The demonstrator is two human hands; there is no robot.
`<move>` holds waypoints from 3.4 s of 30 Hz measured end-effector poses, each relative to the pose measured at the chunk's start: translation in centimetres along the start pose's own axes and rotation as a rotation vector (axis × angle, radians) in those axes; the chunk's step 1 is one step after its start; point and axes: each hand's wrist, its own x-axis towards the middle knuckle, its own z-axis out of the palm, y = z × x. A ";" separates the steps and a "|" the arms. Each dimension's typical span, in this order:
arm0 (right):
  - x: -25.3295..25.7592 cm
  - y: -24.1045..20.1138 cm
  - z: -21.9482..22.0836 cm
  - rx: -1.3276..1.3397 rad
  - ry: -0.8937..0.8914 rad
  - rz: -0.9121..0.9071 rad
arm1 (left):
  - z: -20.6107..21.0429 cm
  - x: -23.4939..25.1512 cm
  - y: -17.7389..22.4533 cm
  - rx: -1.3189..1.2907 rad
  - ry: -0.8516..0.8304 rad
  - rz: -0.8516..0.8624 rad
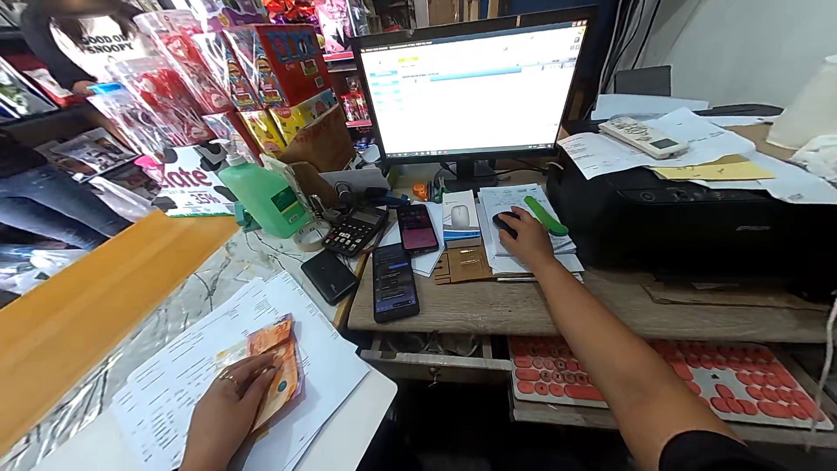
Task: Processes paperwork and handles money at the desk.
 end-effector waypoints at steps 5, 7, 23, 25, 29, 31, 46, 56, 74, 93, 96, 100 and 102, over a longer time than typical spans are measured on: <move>0.0 -0.2 -0.1 0.009 0.008 0.037 | 0.1 0.0 0.1 -0.003 0.013 -0.009; 0.0 -0.2 -0.1 0.004 0.015 0.040 | 0.1 0.0 0.2 -0.007 0.014 -0.013; 0.2 -0.1 0.1 -0.013 0.014 0.047 | 0.0 0.0 0.0 -0.001 0.006 0.001; 0.2 0.0 0.1 -0.009 0.025 0.033 | 0.0 0.0 0.2 -0.005 0.008 -0.014; 0.2 0.1 0.2 -0.010 0.035 0.042 | 0.0 0.0 0.2 -0.004 0.004 -0.019; 0.2 -0.1 0.2 -0.019 0.036 0.072 | 0.0 0.0 0.2 -0.006 0.005 -0.016; 0.5 -0.4 0.1 -0.063 0.038 0.186 | -0.1 -0.1 0.2 -0.004 -0.002 -0.013; 0.6 -0.2 0.1 -0.057 0.038 0.174 | -0.2 0.0 -0.3 -0.014 -0.035 0.000; 0.2 0.2 0.6 -0.055 0.040 0.088 | -0.6 0.3 -0.7 -0.010 -0.108 0.011; -0.1 -0.4 0.4 -0.027 0.001 0.075 | -0.9 0.1 -0.7 -0.001 -0.112 0.005; 0.1 -0.3 0.6 -0.031 0.007 0.064 | -0.7 0.4 -0.9 0.006 -0.095 0.032; -0.7 2.1 0.6 0.005 0.161 -0.185 | -2.4 -1.1 3.4 -0.021 -0.060 -0.101; -0.9 1.2 0.3 0.059 0.206 -0.266 | -5.2 -1.1 3.4 -0.043 -0.024 -0.175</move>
